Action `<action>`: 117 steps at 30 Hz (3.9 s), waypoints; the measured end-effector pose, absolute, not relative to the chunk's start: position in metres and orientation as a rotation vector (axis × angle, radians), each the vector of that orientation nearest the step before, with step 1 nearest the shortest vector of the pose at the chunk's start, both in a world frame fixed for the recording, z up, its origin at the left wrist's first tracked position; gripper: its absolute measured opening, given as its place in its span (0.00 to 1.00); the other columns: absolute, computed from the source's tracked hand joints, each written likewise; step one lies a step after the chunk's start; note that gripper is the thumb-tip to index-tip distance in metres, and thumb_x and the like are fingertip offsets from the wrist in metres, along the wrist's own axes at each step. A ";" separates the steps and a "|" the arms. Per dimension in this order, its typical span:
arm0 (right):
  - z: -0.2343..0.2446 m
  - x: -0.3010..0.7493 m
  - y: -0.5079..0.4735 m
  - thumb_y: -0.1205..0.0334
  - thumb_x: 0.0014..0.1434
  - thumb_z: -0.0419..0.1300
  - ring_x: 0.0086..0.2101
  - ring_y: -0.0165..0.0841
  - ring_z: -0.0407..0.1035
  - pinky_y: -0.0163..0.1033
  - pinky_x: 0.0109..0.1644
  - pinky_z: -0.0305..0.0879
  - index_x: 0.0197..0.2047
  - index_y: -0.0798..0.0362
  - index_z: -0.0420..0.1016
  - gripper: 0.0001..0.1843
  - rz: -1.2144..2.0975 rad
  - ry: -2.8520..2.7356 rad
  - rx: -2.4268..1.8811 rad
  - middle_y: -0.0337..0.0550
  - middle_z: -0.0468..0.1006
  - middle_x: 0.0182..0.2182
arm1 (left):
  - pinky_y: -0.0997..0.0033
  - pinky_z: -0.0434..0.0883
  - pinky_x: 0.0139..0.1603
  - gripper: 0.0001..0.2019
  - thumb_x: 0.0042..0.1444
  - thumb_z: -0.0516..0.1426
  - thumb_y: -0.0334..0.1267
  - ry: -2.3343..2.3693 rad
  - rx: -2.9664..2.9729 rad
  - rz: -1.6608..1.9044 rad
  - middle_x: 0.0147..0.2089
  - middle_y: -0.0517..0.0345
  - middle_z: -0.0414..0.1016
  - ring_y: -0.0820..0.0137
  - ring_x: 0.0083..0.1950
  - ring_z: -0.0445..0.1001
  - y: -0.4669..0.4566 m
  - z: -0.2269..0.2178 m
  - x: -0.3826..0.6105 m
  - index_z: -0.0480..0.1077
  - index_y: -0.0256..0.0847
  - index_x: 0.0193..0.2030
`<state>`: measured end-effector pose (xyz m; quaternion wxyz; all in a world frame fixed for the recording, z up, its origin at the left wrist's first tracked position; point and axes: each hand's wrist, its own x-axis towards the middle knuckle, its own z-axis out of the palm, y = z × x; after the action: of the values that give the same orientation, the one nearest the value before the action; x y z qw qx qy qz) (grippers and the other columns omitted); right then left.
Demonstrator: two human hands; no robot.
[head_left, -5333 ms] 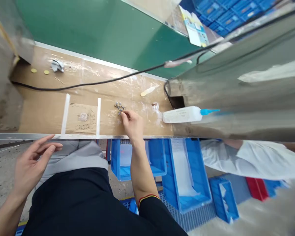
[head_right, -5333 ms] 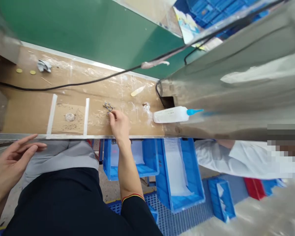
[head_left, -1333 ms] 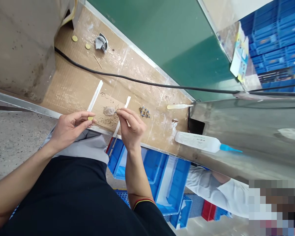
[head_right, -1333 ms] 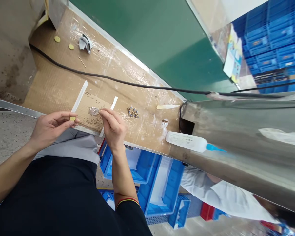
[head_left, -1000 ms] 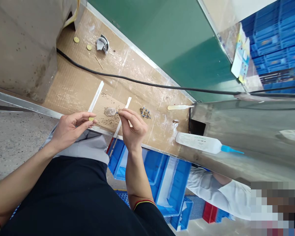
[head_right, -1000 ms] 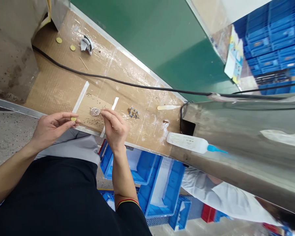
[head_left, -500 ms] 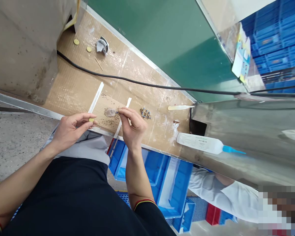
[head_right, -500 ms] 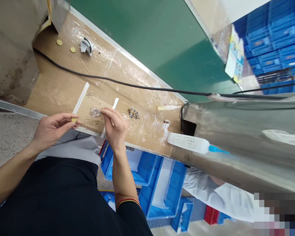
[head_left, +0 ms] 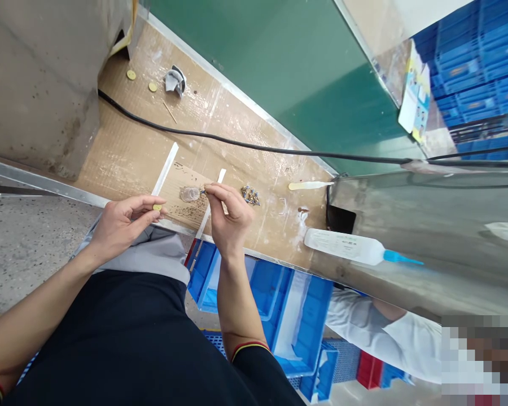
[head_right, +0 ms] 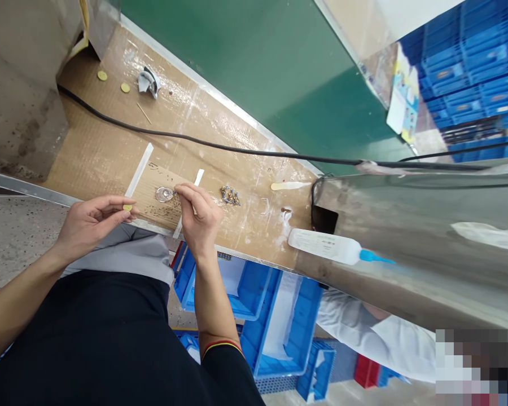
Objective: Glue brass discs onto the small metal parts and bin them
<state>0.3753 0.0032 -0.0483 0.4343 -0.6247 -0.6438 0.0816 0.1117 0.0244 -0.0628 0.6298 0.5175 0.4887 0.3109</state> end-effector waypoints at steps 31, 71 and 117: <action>-0.030 0.325 -0.056 0.67 0.77 0.70 0.49 0.41 0.91 0.51 0.56 0.93 0.58 0.35 0.90 0.15 0.335 -1.411 -1.395 0.40 0.94 0.51 | 0.55 0.92 0.62 0.19 0.72 0.72 0.58 1.052 1.178 0.670 0.54 0.57 0.95 0.56 0.52 0.95 0.001 -0.020 0.128 0.89 0.53 0.63; -0.017 0.333 -0.066 0.73 0.75 0.71 0.48 0.39 0.92 0.46 0.53 0.94 0.61 0.39 0.90 0.20 0.316 -1.451 -1.306 0.41 0.94 0.51 | 0.67 0.92 0.60 0.13 0.74 0.73 0.43 0.921 1.101 0.687 0.55 0.57 0.95 0.63 0.51 0.96 -0.004 -0.004 0.133 0.89 0.50 0.63; -0.034 0.328 -0.072 0.78 0.73 0.70 0.51 0.44 0.93 0.46 0.52 0.96 0.77 0.39 0.81 0.36 0.055 -1.723 -1.226 0.44 0.94 0.58 | 0.70 0.89 0.56 0.13 0.84 0.60 0.34 1.076 2.088 0.824 0.58 0.51 0.94 0.62 0.52 0.96 -0.020 0.002 0.132 0.80 0.41 0.69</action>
<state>0.3278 -0.0719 -0.0337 0.4907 -0.5050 -0.7097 0.0226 0.1324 -0.0197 0.0020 0.3204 0.7946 0.4095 0.3135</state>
